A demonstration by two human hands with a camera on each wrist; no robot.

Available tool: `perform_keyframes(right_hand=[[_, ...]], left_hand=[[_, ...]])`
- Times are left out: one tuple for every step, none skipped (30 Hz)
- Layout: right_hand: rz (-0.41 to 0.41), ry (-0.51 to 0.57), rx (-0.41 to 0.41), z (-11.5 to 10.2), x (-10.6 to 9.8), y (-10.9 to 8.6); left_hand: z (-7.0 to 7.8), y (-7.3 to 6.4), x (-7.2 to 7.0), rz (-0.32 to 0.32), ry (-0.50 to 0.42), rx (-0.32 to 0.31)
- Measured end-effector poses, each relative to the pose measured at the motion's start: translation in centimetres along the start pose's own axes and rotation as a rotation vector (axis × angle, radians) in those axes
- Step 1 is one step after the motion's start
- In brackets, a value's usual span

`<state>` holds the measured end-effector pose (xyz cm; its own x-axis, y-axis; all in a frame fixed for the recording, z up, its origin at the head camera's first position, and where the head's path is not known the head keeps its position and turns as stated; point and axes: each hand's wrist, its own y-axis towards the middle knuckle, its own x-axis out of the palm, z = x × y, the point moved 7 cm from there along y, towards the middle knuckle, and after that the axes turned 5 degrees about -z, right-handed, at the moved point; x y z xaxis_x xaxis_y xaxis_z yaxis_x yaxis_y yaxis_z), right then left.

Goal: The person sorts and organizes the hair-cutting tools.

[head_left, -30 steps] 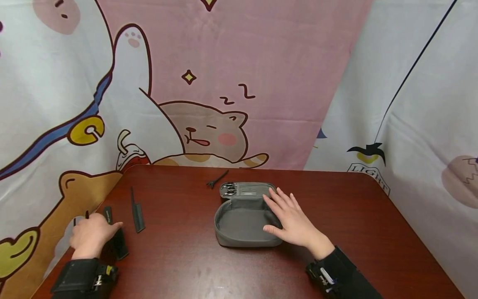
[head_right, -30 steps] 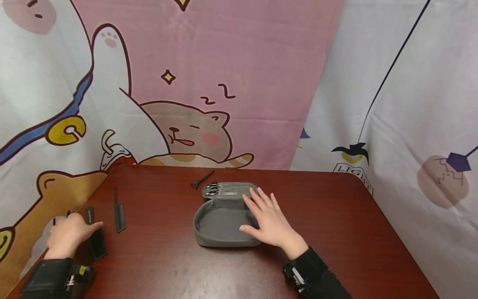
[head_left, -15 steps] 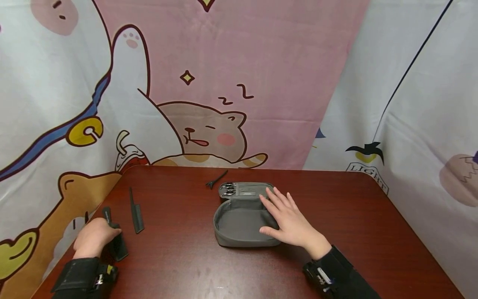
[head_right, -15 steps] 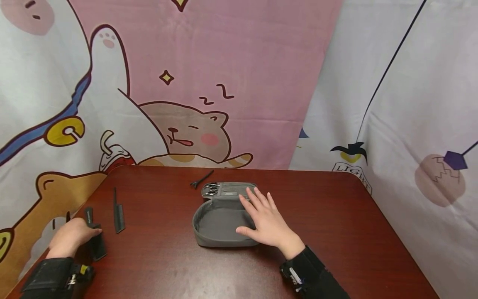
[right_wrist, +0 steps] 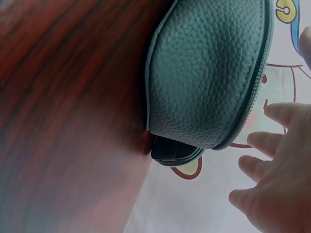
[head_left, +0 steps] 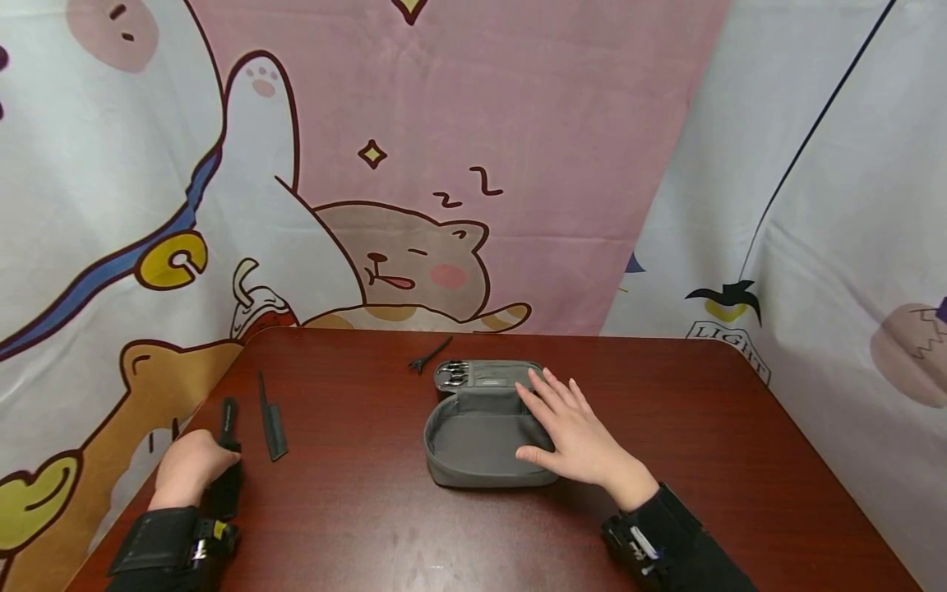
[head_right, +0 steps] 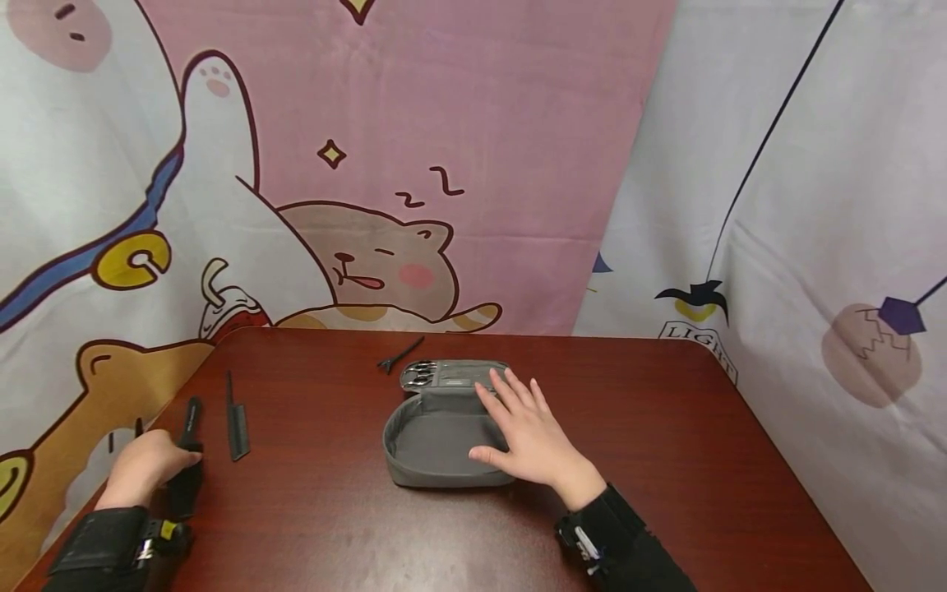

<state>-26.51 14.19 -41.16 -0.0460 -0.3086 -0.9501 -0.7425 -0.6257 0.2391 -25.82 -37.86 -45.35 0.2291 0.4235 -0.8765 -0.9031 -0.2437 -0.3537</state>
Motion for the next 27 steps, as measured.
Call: perform_keyframes(right_hand=[[0.0, 0.002, -0.001, 0.0, 0.0, 0.0], [-0.001, 0.007, -0.001, 0.0, 0.0, 0.0], [0.001, 0.008, -0.004, -0.1, 0.0, 0.1], [0.001, 0.012, -0.004, -0.1, 0.0, 0.1], [0.001, 0.018, -0.004, -0.1, 0.0, 0.1], [0.001, 0.026, -0.003, -0.2, 0.0, 0.1], [0.003, 0.035, -0.001, -0.2, 0.0, 0.1], [0.003, 0.044, 0.001, -0.2, 0.0, 0.1], [0.005, 0.056, 0.001, -0.3, 0.0, 0.1], [0.004, 0.07, 0.002, -0.4, 0.0, 0.2], [0.004, 0.083, 0.003, -0.4, 0.0, 0.2], [0.004, 0.098, 0.005, -0.4, 0.0, 0.3], [0.005, 0.112, 0.009, -0.5, 0.0, 0.3], [0.005, 0.123, 0.013, -0.5, 0.0, 0.4], [0.007, 0.136, 0.016, -0.5, 0.0, 0.4], [0.008, 0.147, 0.021, -0.5, 0.0, 0.5], [0.012, 0.158, 0.027, -0.6, 0.0, 0.6], [0.014, 0.168, 0.033, -0.6, -0.1, 0.6], [0.017, 0.177, 0.039, -0.6, -0.1, 0.7], [0.018, 0.186, 0.044, -0.7, -0.2, 0.8], [0.021, 0.196, 0.047, -0.8, -0.2, 0.9], [0.024, 0.205, 0.051, -0.9, -0.3, 0.9], [0.027, 0.212, 0.054, -1.0, -0.3, 1.0], [0.031, 0.22, 0.057, -1.0, -0.4, 1.0], [0.037, 0.229, 0.059, -1.1, -0.5, 1.1], [0.047, 0.238, 0.06, -1.2, -0.6, 1.1], [0.057, 0.249, 0.063, -1.2, -0.7, 1.1]], left_hand=[[0.0, 0.0, -0.1, 0.008, 0.0, 0.007], [-0.1, 0.0, -0.1, 0.016, 0.001, 0.011], [-0.1, 0.0, -0.1, 0.021, -0.003, 0.015], [-0.1, 0.0, -0.2, 0.028, -0.011, 0.018], [-0.1, -0.1, -0.2, 0.04, -0.022, 0.022], [-0.1, -0.3, -0.3, 0.054, -0.034, 0.024], [0.0, -0.5, -0.5, 0.073, -0.043, 0.033], [0.1, -0.8, -0.6, 0.088, -0.051, 0.037], [0.3, -1.0, -0.7, 0.107, -0.06, 0.043], [0.5, -1.4, -1.0, 0.128, -0.068, 0.051], [0.7, -1.7, -1.1, 0.149, -0.074, 0.06], [1.1, -2.1, -1.4, 0.168, -0.08, 0.071], [1.5, -2.5, -1.5, 0.186, -0.085, 0.087], [2.0, -2.8, -1.7, 0.203, -0.096, 0.099], [2.5, -3.2, -1.9, 0.225, -0.106, 0.114], [3.0, -3.6, -2.0, 0.245, -0.114, 0.131], [3.5, -3.9, -2.2, 0.266, -0.124, 0.148], [4.1, -4.3, -2.3, 0.286, -0.135, 0.163], [4.6, -4.6, -2.4, 0.309, -0.142, 0.181], [5.1, -4.9, -2.4, 0.327, -0.15, 0.195], [5.7, -5.2, -2.4, 0.346, -0.157, 0.212], [6.2, -5.5, -2.4, 0.362, -0.167, 0.233], [6.7, -5.8, -2.4, 0.378, -0.177, 0.253], [7.3, -6.0, -2.4, 0.394, -0.183, 0.27], [7.8, -6.3, -2.3, 0.406, -0.19, 0.285], [8.3, -6.5, -2.3, 0.416, -0.2, 0.297], [8.8, -6.8, -2.2, 0.426, -0.21, 0.308]])
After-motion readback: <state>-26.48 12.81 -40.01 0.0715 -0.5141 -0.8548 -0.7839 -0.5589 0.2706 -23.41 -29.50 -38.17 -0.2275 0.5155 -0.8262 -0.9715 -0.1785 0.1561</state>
